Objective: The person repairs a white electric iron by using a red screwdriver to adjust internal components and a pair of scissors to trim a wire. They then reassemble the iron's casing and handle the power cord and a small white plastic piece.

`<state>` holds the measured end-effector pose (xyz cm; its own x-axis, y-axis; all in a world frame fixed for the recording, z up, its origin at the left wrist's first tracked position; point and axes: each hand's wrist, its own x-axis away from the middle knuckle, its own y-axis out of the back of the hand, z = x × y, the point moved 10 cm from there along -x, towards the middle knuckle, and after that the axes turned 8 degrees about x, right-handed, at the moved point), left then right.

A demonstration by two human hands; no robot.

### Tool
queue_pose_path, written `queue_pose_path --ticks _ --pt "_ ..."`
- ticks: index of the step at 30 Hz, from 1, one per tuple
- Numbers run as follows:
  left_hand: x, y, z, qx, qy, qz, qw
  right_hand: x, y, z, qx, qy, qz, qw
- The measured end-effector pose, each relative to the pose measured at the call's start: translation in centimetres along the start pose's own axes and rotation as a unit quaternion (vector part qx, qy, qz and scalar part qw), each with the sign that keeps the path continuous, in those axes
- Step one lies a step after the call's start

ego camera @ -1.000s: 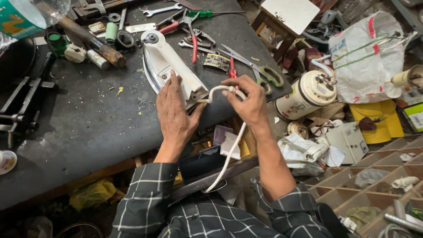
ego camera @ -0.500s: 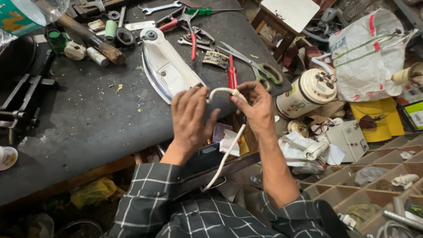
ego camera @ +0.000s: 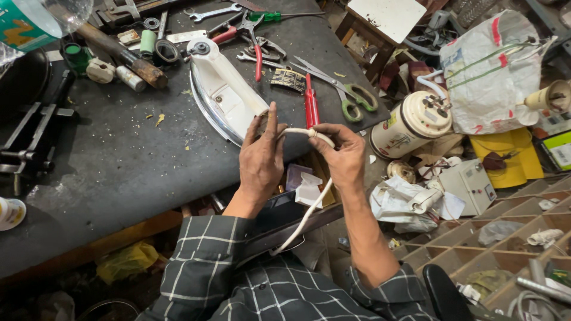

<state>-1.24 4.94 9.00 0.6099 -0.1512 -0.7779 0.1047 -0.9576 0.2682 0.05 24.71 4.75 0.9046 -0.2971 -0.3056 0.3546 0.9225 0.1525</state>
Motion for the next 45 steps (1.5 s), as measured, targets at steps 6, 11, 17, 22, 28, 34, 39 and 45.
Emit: queue_pose_path --ticks 6,11,17,22,28,34,39,45 --pt "0.4 0.2 2.2 0.05 0.068 -0.014 0.996 0.6 -0.4 0.3 0.093 0.0 0.009 0.996" --pt "0.4 -0.3 2.7 0.042 0.088 0.007 0.995 1.6 -0.2 0.4 0.115 -0.014 0.043 0.992" --pt "0.3 -0.1 2.8 0.061 0.104 0.01 0.993 6.8 -0.8 -2.2 -0.136 -0.185 0.137 0.964" --pt "0.1 0.1 2.7 0.083 0.104 -0.003 0.991 14.8 -3.3 -1.5 -0.312 -0.278 0.234 0.878" --pt "0.5 0.0 3.2 0.126 0.136 0.0 0.983 17.0 -4.0 -0.3 0.056 -0.233 0.223 0.945" --pt "0.1 0.1 2.7 0.134 0.135 0.006 0.982 12.3 -2.6 -0.2 0.005 -0.146 0.081 0.986" --pt "-0.6 0.1 -0.1 0.023 0.076 0.098 0.992 11.2 -3.5 -3.2 -0.134 -0.179 0.077 0.972" --pt "1.0 -2.9 -5.9 -0.12 -0.2 0.308 0.922 11.6 -2.4 -3.8 -0.232 -0.232 0.026 0.944"
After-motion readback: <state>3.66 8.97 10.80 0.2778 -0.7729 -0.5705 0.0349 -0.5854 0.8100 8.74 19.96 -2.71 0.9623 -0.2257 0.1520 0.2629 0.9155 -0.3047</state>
